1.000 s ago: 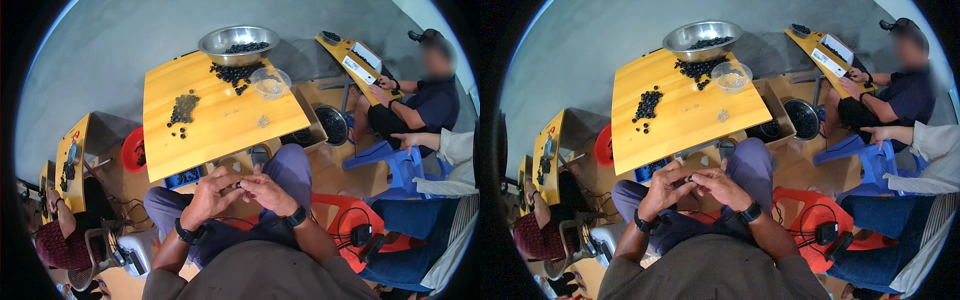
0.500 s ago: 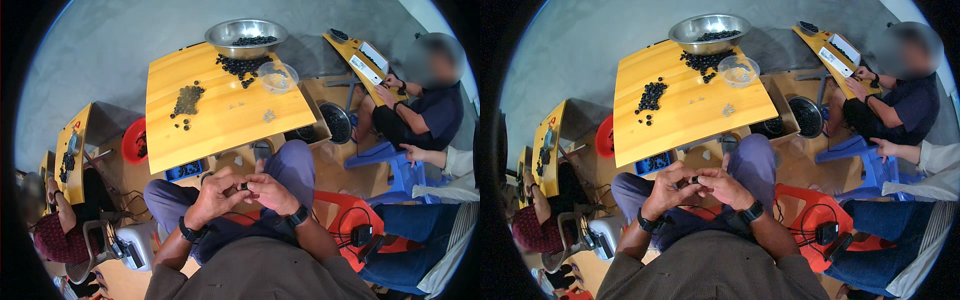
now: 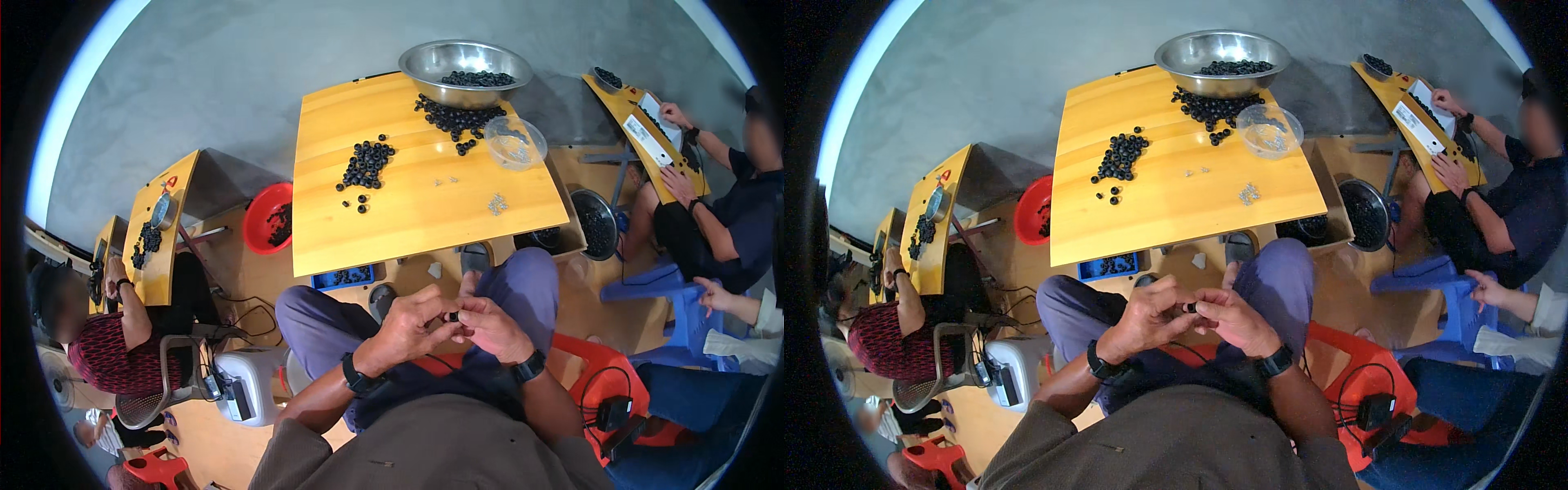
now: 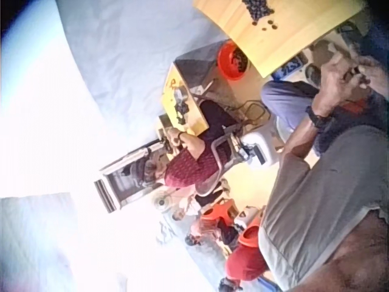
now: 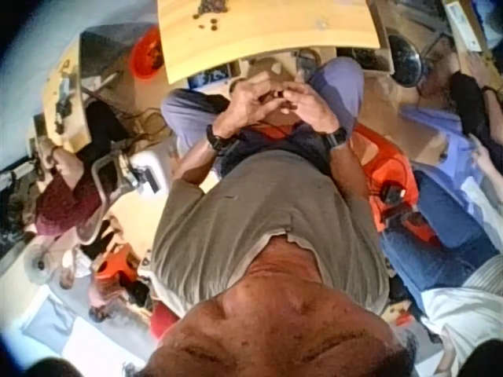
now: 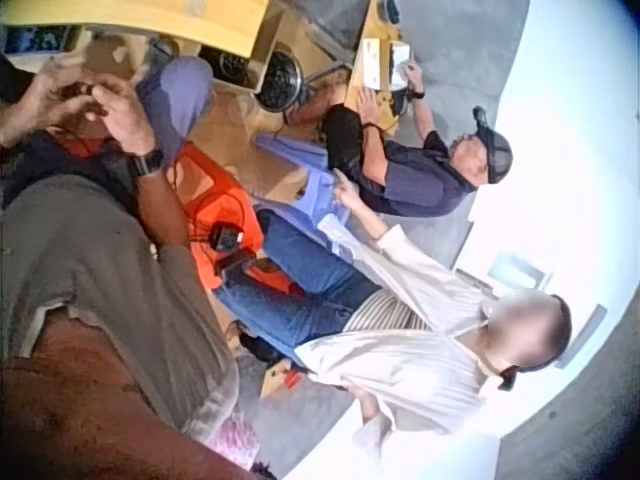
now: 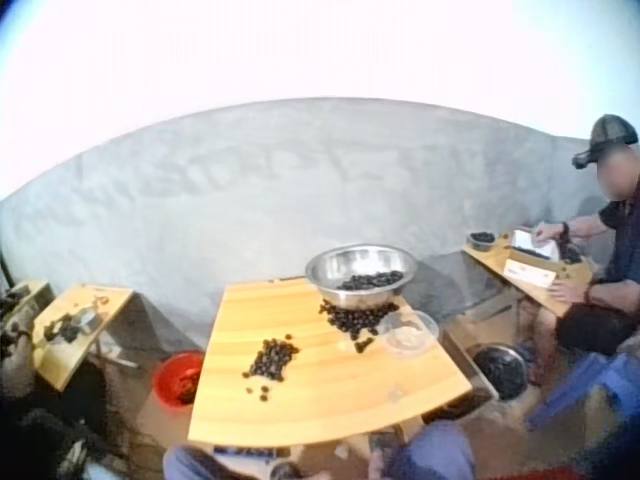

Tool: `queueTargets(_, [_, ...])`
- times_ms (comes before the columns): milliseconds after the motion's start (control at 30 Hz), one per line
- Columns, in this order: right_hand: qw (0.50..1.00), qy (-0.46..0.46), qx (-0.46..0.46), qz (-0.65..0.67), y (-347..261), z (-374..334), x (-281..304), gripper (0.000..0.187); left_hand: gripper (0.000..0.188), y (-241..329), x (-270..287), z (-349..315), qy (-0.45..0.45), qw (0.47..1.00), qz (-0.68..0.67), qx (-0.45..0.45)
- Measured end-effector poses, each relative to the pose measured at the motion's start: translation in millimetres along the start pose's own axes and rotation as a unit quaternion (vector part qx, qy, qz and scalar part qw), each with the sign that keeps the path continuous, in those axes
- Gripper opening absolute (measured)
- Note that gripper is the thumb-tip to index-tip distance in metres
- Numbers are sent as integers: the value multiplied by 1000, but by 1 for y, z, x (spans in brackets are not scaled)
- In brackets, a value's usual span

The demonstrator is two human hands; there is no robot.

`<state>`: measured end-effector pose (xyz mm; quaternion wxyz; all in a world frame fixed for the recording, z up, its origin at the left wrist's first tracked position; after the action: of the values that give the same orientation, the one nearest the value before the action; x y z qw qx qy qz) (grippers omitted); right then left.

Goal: The worker is sorting small black plastic components and small metal rings at a workbench.

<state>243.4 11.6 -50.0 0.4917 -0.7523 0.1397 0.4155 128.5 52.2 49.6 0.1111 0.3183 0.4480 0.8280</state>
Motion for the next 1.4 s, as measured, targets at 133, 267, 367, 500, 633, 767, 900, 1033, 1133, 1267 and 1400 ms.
queueTargets(133, [999,12,15,-46,-13,-9,2,22,27,3,0,4,-12,1000,-15,13])
queueTargets(267, [997,26,66,-38,-49,-14,12,26,10,-33,55,3,99,992,20,70])
queueTargets(367, [992,37,118,-36,-69,-14,20,27,3,-71,109,-11,197,965,83,155])
queueTargets(500, [986,-12,162,35,-72,-7,27,27,5,-78,128,-3,194,955,119,192])
queueTargets(633, [985,-44,162,38,-62,1,19,26,13,-88,133,28,169,949,237,119])
queueTargets(767, [986,-64,147,54,-53,4,10,28,18,-111,132,61,165,943,270,99])
queueTargets(900, [985,-66,152,50,-51,3,4,28,18,-128,130,75,141,914,353,144])
queueTargets(1033, [985,-85,143,53,-49,6,-3,28,14,-133,136,73,116,910,380,118])
queueTargets(1133, [985,-94,136,58,-48,9,-5,28,13,-129,147,62,135,926,330,125])
queueTargets(1267, [984,-101,137,47,-52,10,-13,28,15,-125,154,48,175,952,226,109])
queueTargets(1400, [984,-106,138,40,-55,11,-18,29,16,-120,159,42,180,954,189,144])
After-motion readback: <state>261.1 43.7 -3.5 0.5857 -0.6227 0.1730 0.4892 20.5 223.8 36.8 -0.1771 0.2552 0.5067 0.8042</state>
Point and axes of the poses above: each hand's wrist, its own z-axis towards the middle knuckle, its own x-axis out of the back of the hand, y = z × x, the point moved 8 cm from there along z, towards the middle knuckle
